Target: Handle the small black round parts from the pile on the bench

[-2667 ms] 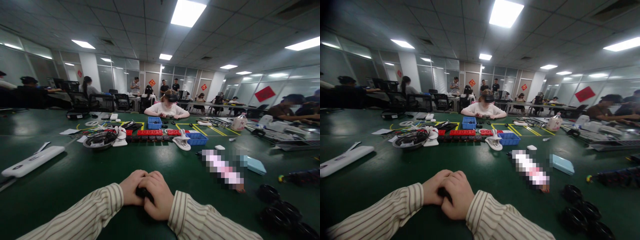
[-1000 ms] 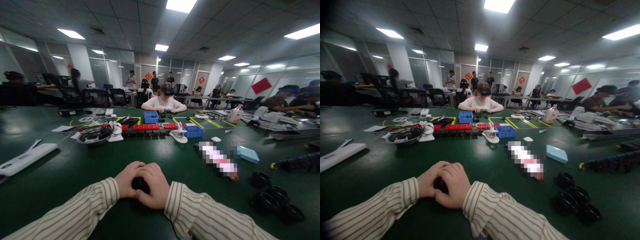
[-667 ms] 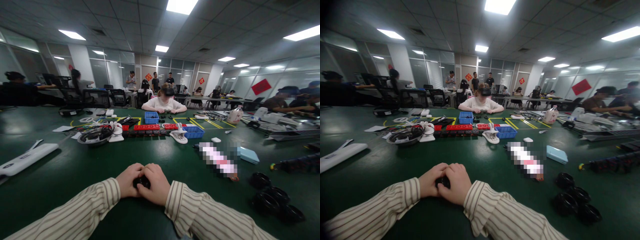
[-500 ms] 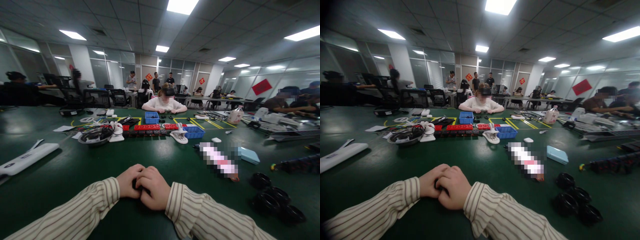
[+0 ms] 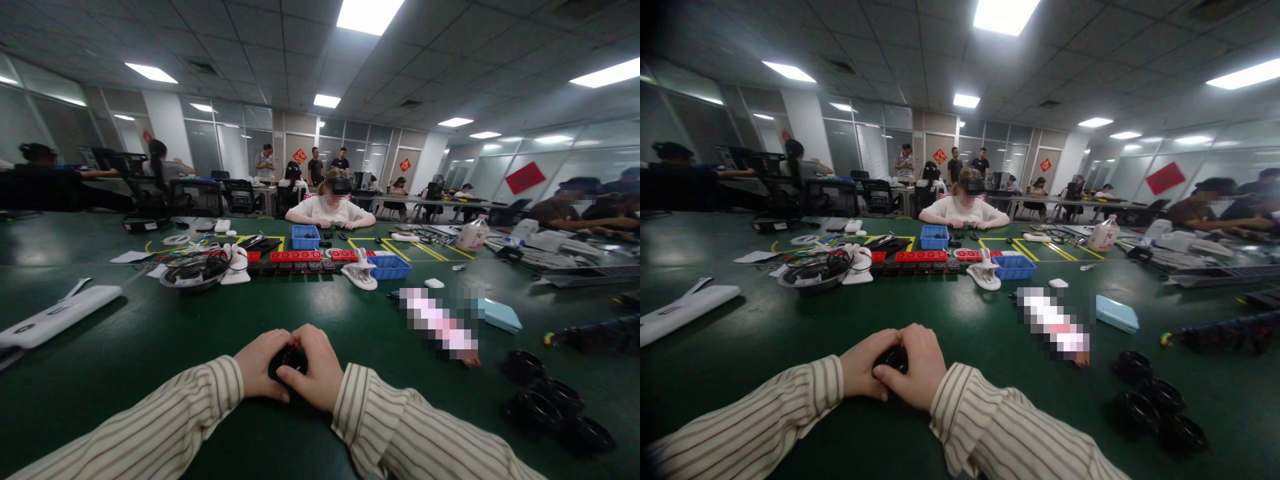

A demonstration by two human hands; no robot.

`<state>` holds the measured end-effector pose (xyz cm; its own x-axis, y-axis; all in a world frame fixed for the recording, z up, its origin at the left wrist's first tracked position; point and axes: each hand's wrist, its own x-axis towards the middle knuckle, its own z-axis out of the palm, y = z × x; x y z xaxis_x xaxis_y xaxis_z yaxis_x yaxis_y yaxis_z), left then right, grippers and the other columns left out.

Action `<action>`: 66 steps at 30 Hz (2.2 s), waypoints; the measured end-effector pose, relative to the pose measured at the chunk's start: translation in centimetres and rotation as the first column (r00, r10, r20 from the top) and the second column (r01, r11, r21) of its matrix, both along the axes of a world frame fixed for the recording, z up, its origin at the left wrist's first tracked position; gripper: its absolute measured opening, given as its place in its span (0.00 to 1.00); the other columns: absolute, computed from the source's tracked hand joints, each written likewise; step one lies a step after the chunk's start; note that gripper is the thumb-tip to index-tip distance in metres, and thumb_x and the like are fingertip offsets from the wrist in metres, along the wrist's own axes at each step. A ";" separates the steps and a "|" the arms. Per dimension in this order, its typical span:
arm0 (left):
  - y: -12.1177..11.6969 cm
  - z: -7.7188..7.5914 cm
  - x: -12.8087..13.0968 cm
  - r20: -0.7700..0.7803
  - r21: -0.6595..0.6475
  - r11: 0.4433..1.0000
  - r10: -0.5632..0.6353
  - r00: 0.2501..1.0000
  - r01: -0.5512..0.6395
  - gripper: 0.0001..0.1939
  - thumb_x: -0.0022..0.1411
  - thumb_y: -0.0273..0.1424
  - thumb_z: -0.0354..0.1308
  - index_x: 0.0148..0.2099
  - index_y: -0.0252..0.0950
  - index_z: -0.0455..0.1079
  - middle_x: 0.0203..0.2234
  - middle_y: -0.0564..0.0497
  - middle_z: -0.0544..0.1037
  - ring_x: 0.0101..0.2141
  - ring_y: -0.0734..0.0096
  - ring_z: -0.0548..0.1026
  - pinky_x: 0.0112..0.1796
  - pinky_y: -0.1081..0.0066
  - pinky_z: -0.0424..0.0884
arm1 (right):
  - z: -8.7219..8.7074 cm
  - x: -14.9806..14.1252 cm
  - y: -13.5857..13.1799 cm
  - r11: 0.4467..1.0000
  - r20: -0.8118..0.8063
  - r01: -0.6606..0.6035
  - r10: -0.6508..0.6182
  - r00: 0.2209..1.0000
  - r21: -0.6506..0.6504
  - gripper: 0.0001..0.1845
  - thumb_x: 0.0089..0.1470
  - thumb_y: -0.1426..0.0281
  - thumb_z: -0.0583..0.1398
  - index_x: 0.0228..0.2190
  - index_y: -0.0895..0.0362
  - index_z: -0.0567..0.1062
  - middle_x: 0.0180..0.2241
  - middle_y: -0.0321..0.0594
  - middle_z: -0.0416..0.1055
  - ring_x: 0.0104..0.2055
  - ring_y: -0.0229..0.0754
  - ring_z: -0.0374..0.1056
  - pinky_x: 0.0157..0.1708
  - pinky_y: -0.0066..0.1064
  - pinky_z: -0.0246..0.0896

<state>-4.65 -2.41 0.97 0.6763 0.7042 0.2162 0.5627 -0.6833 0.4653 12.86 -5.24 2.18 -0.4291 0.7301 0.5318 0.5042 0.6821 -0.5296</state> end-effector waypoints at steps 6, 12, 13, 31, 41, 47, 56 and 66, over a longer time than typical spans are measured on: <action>-0.3 -0.1 0.3 -0.008 0.055 0.999 0.003 1.000 -0.003 0.24 0.39 0.42 0.68 0.36 0.33 0.67 0.33 0.47 0.70 0.35 0.59 0.68 0.39 0.61 0.65 | -0.2 -0.4 0.2 0.999 0.106 0.035 -0.031 0.994 -0.038 0.16 0.39 0.64 0.65 0.28 0.58 0.66 0.31 0.37 0.62 0.35 0.40 0.58 0.36 0.32 0.54; 0.7 -0.5 -0.3 0.081 -0.103 0.988 -0.106 0.991 0.114 0.14 0.39 0.26 0.65 0.33 0.34 0.69 0.36 0.50 0.70 0.39 0.62 0.69 0.42 0.67 0.65 | 0.0 -0.5 -0.4 0.978 0.080 -0.178 0.170 0.982 0.106 0.07 0.41 0.74 0.54 0.28 0.57 0.67 0.32 0.40 0.65 0.37 0.41 0.60 0.39 0.34 0.56; 0.8 -0.5 -0.4 0.087 -0.121 0.984 -0.118 0.989 0.128 0.14 0.40 0.26 0.65 0.32 0.35 0.69 0.35 0.51 0.70 0.39 0.63 0.69 0.42 0.67 0.66 | 0.1 -0.4 -0.4 0.962 0.083 -0.236 0.226 0.971 0.140 0.08 0.40 0.75 0.52 0.27 0.57 0.66 0.32 0.40 0.66 0.37 0.41 0.61 0.39 0.34 0.56; -0.5 -0.5 -0.6 0.123 -0.136 0.991 0.018 0.992 -0.001 0.44 0.31 0.47 0.70 0.51 0.36 0.60 0.43 0.47 0.69 0.42 0.54 0.67 0.46 0.58 0.63 | 1.5 0.2 -1.1 0.997 0.128 0.019 -0.028 0.991 0.072 0.17 0.45 0.59 0.60 0.33 0.58 0.66 0.33 0.40 0.65 0.36 0.43 0.59 0.38 0.36 0.53; -1.1 -0.2 0.3 0.037 -0.133 0.989 0.075 0.997 -0.069 0.12 0.37 0.25 0.63 0.28 0.34 0.66 0.25 0.56 0.68 0.29 0.67 0.69 0.31 0.72 0.64 | 0.5 -0.1 -0.7 0.979 0.175 -0.188 0.173 0.969 0.074 0.10 0.41 0.72 0.54 0.31 0.57 0.67 0.33 0.40 0.67 0.36 0.42 0.59 0.37 0.34 0.55; -0.3 0.1 -0.4 0.049 -0.248 0.966 -0.066 0.997 0.076 0.15 0.40 0.32 0.66 0.32 0.33 0.68 0.26 0.55 0.69 0.31 0.65 0.70 0.34 0.70 0.66 | 0.1 -0.3 -0.8 0.872 0.114 -0.459 0.446 0.888 0.168 0.06 0.37 0.74 0.48 0.22 0.55 0.63 0.28 0.38 0.70 0.38 0.41 0.64 0.43 0.36 0.55; -1.9 1.1 0.2 0.055 -0.113 0.994 0.007 0.998 0.000 0.38 0.35 0.43 0.68 0.48 0.34 0.63 0.42 0.47 0.70 0.41 0.54 0.68 0.45 0.56 0.63 | 0.7 -0.1 -1.5 0.980 0.050 -0.143 0.137 0.989 0.135 0.18 0.43 0.60 0.57 0.36 0.58 0.66 0.36 0.43 0.66 0.39 0.44 0.60 0.42 0.39 0.53; -2.3 0.8 1.0 -0.125 -0.079 0.987 0.127 0.984 -0.138 0.17 0.41 0.33 0.64 0.35 0.33 0.67 0.30 0.50 0.71 0.33 0.61 0.69 0.38 0.63 0.64 | 0.5 -0.2 -0.9 0.996 0.275 -0.083 0.074 0.959 0.020 0.10 0.45 0.66 0.58 0.32 0.58 0.68 0.32 0.39 0.65 0.35 0.41 0.58 0.36 0.33 0.54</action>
<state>-3.63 -4.69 1.78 0.5930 0.8018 0.0738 0.7006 -0.5589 0.4436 12.62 -6.12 2.71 -0.6166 0.6735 0.4077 0.5710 0.7391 -0.3574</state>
